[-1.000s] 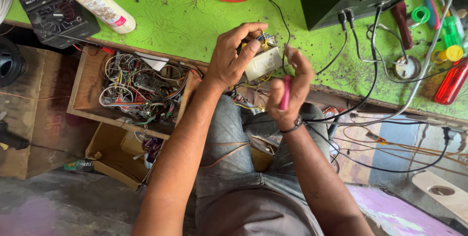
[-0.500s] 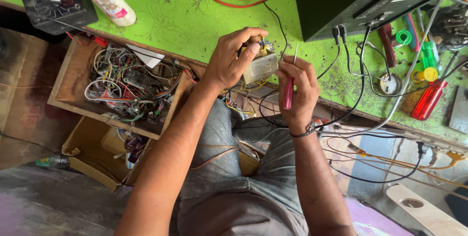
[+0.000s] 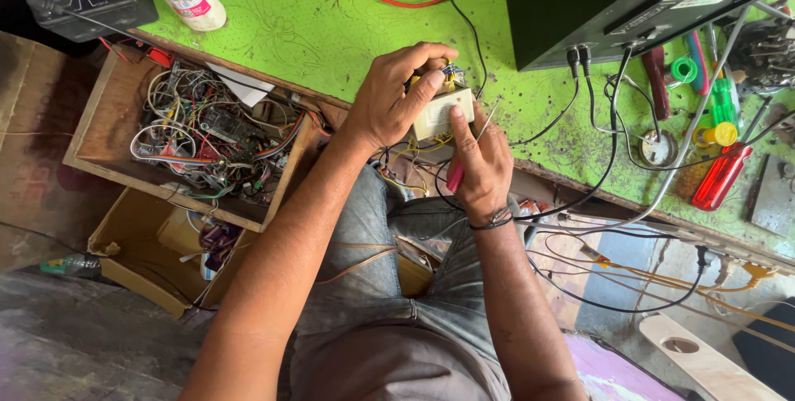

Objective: The person uses a screwdriver to adjust a small beige power supply unit, then handles a circuit board and a small white connector. The person works at a green workbench with various tools and electronic components visible.

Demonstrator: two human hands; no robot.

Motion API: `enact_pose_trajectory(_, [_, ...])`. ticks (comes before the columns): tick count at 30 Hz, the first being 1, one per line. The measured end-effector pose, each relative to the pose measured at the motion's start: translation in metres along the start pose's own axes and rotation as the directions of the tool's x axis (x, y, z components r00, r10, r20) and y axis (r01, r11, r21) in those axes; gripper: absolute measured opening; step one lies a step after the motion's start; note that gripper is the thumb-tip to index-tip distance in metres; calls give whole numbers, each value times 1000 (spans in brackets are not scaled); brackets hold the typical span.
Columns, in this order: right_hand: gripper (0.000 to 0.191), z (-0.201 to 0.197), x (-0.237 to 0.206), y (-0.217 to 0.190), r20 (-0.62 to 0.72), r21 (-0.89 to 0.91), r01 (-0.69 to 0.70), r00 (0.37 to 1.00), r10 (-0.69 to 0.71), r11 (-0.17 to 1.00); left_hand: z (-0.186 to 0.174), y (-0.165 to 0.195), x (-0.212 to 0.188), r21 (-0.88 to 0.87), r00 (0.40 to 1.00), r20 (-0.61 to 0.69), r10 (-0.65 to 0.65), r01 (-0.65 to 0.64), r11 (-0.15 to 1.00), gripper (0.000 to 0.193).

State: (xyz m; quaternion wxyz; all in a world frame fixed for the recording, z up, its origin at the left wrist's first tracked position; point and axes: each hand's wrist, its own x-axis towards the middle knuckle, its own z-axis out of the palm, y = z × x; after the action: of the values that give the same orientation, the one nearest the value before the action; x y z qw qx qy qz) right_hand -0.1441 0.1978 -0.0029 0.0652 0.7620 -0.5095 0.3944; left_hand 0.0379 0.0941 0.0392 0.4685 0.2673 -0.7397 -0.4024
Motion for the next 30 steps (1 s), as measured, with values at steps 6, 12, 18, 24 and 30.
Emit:
enact_pose_trajectory(6, [72,-4,2,-7,48,21,-71,996,70,997,0,0,0,16,1000,-6,1,-1,1000,42])
enact_pose_trajectory(12, [62,12,8,-20,-80,25,-202,976,203,979,-1,-1,2,13,1000,-14,-2,2,1000,40])
enact_pose_trajectory(18, [17,3,23,-15,-47,488,-469,828,558,736,-3,1,0,13,1000,-19,0,1,1000,37])
enact_pose_trajectory(24, [27,-9,43,-20,42,474,-472,855,517,743,-3,3,0,27,1000,-23,11,-10,1000,37])
enact_pose_trajectory(30, [29,-6,50,-25,1,389,-473,858,513,790,-4,3,-1,37,1000,-21,20,-19,999,37])
